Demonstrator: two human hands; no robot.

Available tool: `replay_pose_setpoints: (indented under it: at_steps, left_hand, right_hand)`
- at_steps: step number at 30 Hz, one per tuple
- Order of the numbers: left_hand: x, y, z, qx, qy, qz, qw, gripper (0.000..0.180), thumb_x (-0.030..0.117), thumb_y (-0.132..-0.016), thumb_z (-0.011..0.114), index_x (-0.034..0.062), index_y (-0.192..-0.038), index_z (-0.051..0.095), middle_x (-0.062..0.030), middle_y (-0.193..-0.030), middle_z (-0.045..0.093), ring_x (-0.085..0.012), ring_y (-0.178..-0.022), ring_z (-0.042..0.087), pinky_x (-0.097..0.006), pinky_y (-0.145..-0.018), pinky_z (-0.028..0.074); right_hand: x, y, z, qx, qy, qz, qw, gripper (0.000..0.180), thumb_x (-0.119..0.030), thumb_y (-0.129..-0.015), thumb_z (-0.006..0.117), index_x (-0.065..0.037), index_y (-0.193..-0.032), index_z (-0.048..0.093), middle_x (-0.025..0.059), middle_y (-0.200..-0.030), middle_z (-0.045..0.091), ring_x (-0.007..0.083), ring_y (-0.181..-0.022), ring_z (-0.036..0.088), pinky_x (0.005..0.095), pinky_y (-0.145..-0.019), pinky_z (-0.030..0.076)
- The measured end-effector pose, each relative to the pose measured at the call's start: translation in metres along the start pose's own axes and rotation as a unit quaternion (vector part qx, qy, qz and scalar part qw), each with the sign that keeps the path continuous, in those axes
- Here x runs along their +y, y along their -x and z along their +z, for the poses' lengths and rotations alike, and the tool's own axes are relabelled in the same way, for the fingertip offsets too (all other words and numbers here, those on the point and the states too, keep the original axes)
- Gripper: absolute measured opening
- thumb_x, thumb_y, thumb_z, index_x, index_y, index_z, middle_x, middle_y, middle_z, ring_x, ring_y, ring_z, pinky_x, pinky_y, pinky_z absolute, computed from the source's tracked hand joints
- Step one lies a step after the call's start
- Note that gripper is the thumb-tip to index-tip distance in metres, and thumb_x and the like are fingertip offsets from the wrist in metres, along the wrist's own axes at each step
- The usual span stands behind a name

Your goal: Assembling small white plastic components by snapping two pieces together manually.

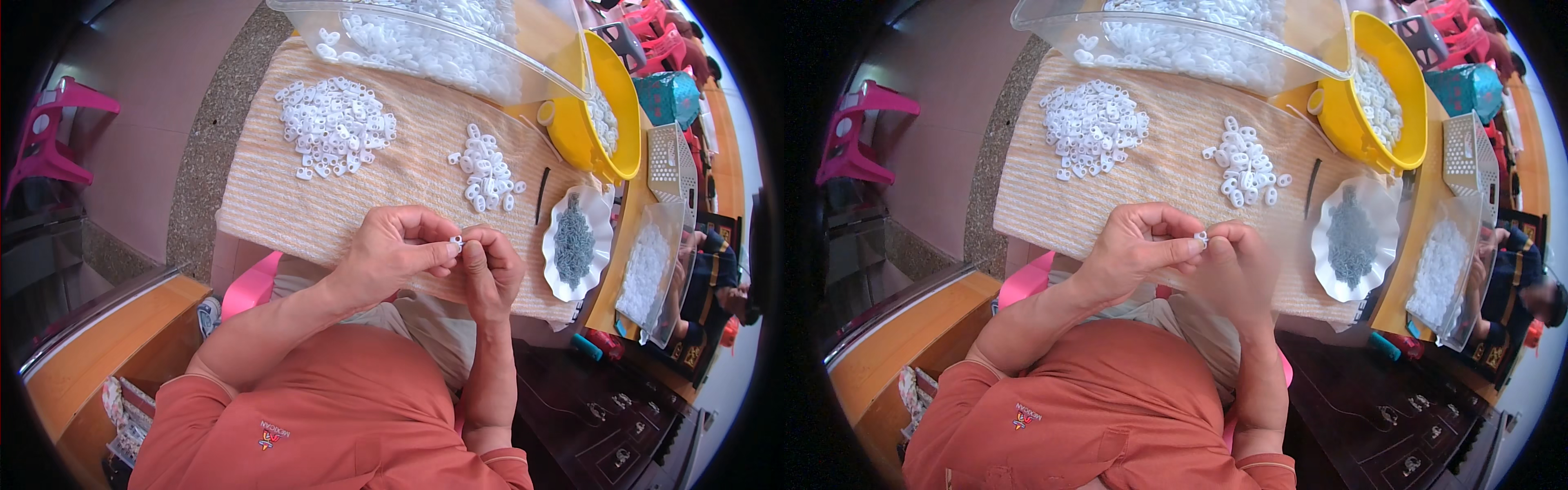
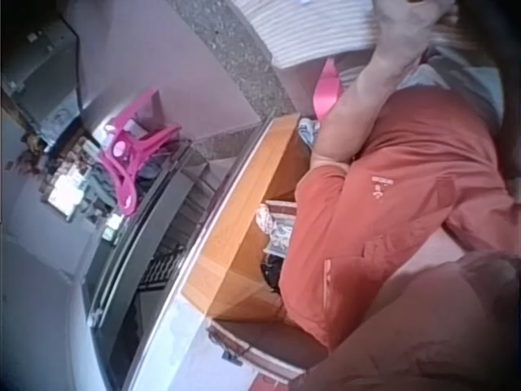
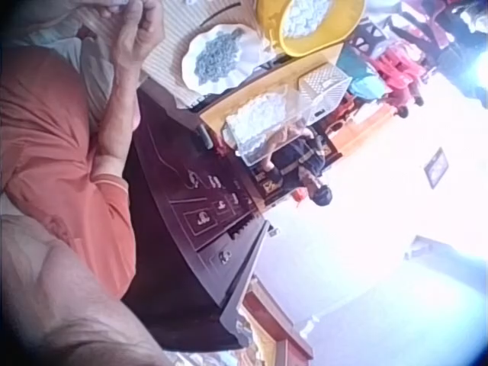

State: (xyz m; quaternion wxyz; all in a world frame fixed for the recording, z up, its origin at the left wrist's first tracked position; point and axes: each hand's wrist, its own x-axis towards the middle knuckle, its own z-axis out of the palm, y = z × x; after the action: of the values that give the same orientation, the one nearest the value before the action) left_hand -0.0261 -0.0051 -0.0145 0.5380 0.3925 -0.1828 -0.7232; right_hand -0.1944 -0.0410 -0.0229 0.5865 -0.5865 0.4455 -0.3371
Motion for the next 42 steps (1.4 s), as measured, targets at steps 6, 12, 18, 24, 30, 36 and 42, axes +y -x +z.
replay_pose_setpoints:
  at_steps: [6,12,18,24,30,36,42]
  left_hand:
    - [-0.003,0.001,0.001,0.002,-0.046,0.016,0.999,0.016,0.003,-0.084,0.067,-0.0034,-0.099,0.064,-0.0068,-0.086,0.067,-0.0096,-0.077,0.064,-0.023,-0.067,0.055]
    - [-0.005,0.006,0.009,0.019,-0.124,0.089,0.988,0.015,0.002,-0.085,0.065,-0.0052,-0.098,0.065,-0.0052,-0.083,0.067,-0.0072,-0.076,0.062,-0.021,-0.068,0.052]
    - [-0.006,0.003,0.005,0.014,-0.063,0.049,0.997,0.016,0.0,-0.083,0.067,-0.0048,-0.097,0.064,-0.0085,-0.085,0.067,-0.0106,-0.075,0.064,-0.023,-0.068,0.055]
    - [-0.002,0.002,0.003,0.006,-0.042,0.039,0.998,0.015,0.001,-0.083,0.067,-0.0039,-0.097,0.064,-0.0086,-0.085,0.066,-0.0115,-0.075,0.064,-0.023,-0.067,0.054]
    - [0.003,0.001,0.003,-0.02,-0.02,0.042,0.999,0.016,0.001,-0.083,0.067,-0.0037,-0.098,0.064,-0.0094,-0.086,0.067,-0.0124,-0.077,0.065,-0.023,-0.068,0.054]
    - [0.002,0.001,0.001,-0.025,-0.012,0.038,0.999,0.017,0.002,-0.083,0.067,-0.0036,-0.099,0.064,-0.0094,-0.086,0.067,-0.0127,-0.077,0.065,-0.023,-0.068,0.054]
    - [0.002,0.001,0.002,-0.019,-0.023,0.03,0.999,0.017,0.003,-0.083,0.068,-0.0027,-0.099,0.064,-0.0081,-0.086,0.067,-0.0103,-0.075,0.063,-0.022,-0.067,0.053]
  right_hand:
    - [-0.003,0.002,0.001,0.002,0.011,0.015,1.0,0.014,-0.012,-0.096,0.053,0.001,-0.094,0.057,0.0013,-0.087,0.058,0.0054,-0.075,0.05,0.018,-0.067,0.041]
    - [-0.008,0.001,0.002,0.017,0.016,0.056,0.998,0.013,-0.012,-0.09,0.055,0.0,-0.089,0.058,-0.0003,-0.079,0.059,0.0052,-0.07,0.052,0.0204,-0.063,0.044]
    - [-0.004,0.002,0.001,0.018,0.046,0.014,0.999,0.012,-0.011,-0.089,0.057,0.001,-0.09,0.059,-0.0001,-0.081,0.06,0.0053,-0.072,0.054,0.0203,-0.064,0.045]
    - [-0.007,0.001,0.001,-0.003,-0.054,0.014,0.998,0.014,-0.011,-0.093,0.058,0.003,-0.097,0.06,0.0024,-0.088,0.062,0.0061,-0.076,0.056,0.019,-0.068,0.045]
    - [-0.006,0.0,-0.006,-0.03,-0.173,0.058,0.983,0.016,-0.007,-0.091,0.055,0.004,-0.102,0.06,0.0064,-0.084,0.064,0.0111,-0.073,0.061,0.0242,-0.067,0.051]
    - [-0.006,-0.001,-0.007,-0.033,-0.166,0.068,0.983,0.016,-0.002,-0.089,0.053,0.004,-0.103,0.059,0.0072,-0.083,0.064,0.0124,-0.073,0.062,0.0262,-0.067,0.052]
    - [0.0,-0.001,-0.008,-0.023,-0.164,0.053,0.985,0.017,-0.009,-0.091,0.059,0.006,-0.099,0.06,0.0097,-0.086,0.065,0.0122,-0.07,0.062,0.0239,-0.065,0.053]
